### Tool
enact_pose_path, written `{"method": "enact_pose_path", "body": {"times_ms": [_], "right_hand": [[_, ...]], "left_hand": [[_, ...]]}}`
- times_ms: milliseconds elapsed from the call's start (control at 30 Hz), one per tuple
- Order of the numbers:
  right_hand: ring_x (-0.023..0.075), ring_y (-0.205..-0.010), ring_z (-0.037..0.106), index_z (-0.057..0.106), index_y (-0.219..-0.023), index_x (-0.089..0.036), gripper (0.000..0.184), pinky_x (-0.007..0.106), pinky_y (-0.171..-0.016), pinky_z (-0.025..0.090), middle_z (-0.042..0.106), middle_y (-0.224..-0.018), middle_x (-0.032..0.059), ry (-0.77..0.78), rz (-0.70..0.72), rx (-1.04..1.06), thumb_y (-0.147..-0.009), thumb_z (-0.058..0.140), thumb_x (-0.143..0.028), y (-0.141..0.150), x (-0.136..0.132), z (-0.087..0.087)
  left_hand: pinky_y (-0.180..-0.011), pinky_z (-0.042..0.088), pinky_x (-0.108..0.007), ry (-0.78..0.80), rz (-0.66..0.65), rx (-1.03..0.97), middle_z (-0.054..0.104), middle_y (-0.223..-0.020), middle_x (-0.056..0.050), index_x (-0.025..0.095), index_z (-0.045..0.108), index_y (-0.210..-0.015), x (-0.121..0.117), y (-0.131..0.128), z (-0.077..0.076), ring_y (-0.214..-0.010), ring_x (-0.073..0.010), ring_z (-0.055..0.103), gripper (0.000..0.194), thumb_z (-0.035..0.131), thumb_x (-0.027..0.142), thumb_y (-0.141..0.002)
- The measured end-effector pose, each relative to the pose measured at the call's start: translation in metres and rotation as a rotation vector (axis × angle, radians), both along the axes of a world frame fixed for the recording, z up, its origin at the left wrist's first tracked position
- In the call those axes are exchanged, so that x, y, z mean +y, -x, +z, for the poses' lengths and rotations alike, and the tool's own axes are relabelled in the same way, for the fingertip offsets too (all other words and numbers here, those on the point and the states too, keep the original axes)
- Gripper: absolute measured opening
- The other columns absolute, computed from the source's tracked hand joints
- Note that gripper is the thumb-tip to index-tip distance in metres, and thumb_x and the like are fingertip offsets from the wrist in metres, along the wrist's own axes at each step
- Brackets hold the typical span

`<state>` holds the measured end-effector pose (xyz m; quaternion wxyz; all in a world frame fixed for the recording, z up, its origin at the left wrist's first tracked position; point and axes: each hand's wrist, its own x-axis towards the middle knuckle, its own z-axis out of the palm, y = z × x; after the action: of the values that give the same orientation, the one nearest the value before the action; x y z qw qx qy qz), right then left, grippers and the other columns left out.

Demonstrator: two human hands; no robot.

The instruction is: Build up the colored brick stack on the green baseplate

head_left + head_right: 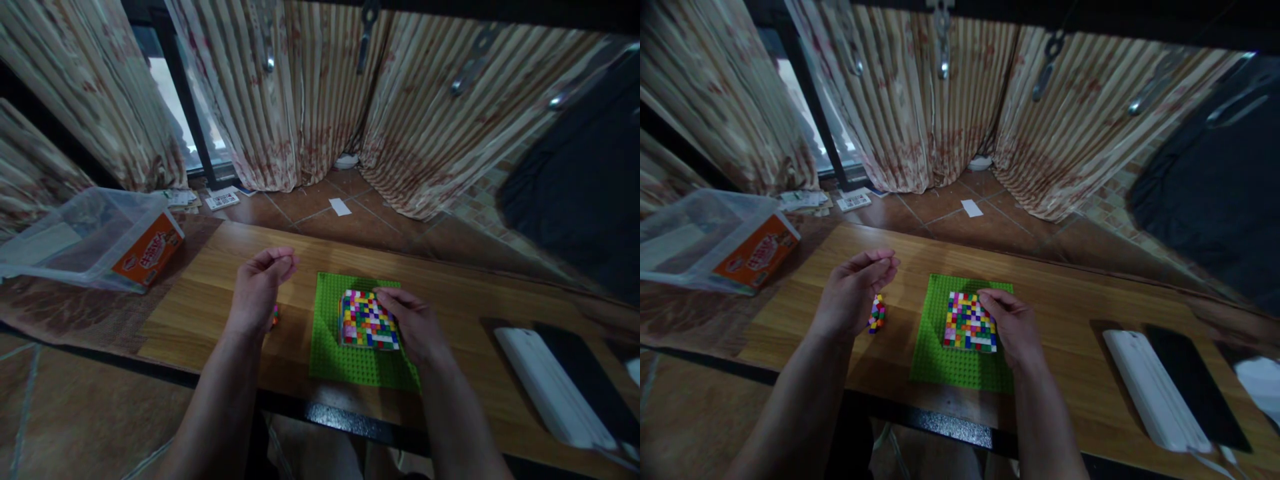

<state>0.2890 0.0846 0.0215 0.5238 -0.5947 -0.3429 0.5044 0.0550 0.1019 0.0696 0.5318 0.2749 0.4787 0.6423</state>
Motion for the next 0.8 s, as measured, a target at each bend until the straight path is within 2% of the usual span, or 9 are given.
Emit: {"method": "enact_pose_path", "body": {"times_ms": [100,200,267,400,533,667,800], "right_hand": [[0.0164,-0.065,0.063,0.079,-0.075,-0.023,0.034,0.03,-0.061,0.05,0.074,-0.073,0.0009,-0.012,0.017,0.003,-0.053,0.089,-0.047,0.001,0.0,-0.002],[0.0165,-0.067,0.064,0.079,-0.079,-0.023,0.037,0.029,-0.061,0.05,0.074,-0.074,0.0005,-0.008,0.015,0.046,-0.054,0.089,-0.047,0.002,-0.002,-0.002],[0.0169,-0.071,0.066,0.078,-0.084,-0.023,0.039,0.03,-0.065,0.052,0.075,-0.08,0.0016,0.001,-0.007,0.11,-0.055,0.089,-0.048,0.001,-0.004,-0.003],[0.0172,-0.087,0.069,0.077,-0.083,-0.022,0.035,0.028,-0.074,0.054,0.077,-0.095,0.004,-0.023,-0.111,0.164,-0.063,0.085,-0.049,-0.008,-0.008,-0.008],[0.0164,-0.081,0.069,0.075,-0.08,-0.021,0.029,0.027,-0.068,0.055,0.075,-0.091,0.0039,-0.064,-0.22,0.077,-0.066,0.083,-0.045,-0.021,-0.013,-0.014],[0.0129,-0.076,0.067,0.075,-0.078,-0.021,0.025,0.023,-0.066,0.055,0.074,-0.088,0.0022,-0.096,-0.224,0.047,-0.064,0.085,-0.039,-0.027,-0.018,-0.013],[0.0103,-0.073,0.066,0.075,-0.075,-0.021,0.025,0.019,-0.063,0.055,0.074,-0.085,0.0009,-0.098,-0.238,0.062,-0.061,0.087,-0.037,-0.028,-0.02,-0.01]], "left_hand": [[-0.081,0.051,-0.028,0.004,0.013,0.047,0.068,-0.08,-0.004,0.015,0.071,-0.077,0.001,0.004,0.0,-0.078,-0.0143,0.063,0.025,0.083,0.026,-0.058],[-0.076,0.05,-0.026,0.01,0.011,0.176,0.069,-0.078,-0.005,0.015,0.072,-0.078,0.003,0.014,-0.003,-0.077,-0.0155,0.063,0.024,0.08,0.028,-0.06],[-0.073,0.047,-0.025,0.012,-0.001,0.339,0.07,-0.078,-0.005,0.016,0.072,-0.079,0.005,0.023,-0.006,-0.076,-0.0164,0.062,0.022,0.077,0.03,-0.063],[-0.069,0.042,-0.027,0.072,-0.074,0.803,0.068,-0.071,-0.004,0.018,0.073,-0.078,0.009,0.041,-0.015,-0.071,-0.0194,0.06,0.015,0.067,0.03,-0.072],[-0.068,0.04,-0.028,0.199,-0.196,1.148,0.063,-0.062,-0.003,0.019,0.07,-0.064,0.006,0.055,-0.019,-0.068,-0.0209,0.059,0.01,0.062,0.02,-0.071],[-0.066,0.038,-0.028,0.299,-0.283,1.25,0.056,-0.051,-0.001,0.021,0.065,-0.055,0.002,0.06,-0.018,-0.061,-0.019,0.055,0.015,0.064,0.013,-0.068],[-0.062,0.038,-0.029,0.288,-0.296,1.256,0.056,-0.049,-0.002,0.021,0.062,-0.047,-0.001,0.058,-0.018,-0.054,-0.0187,0.054,0.021,0.069,0.013,-0.065]]}}
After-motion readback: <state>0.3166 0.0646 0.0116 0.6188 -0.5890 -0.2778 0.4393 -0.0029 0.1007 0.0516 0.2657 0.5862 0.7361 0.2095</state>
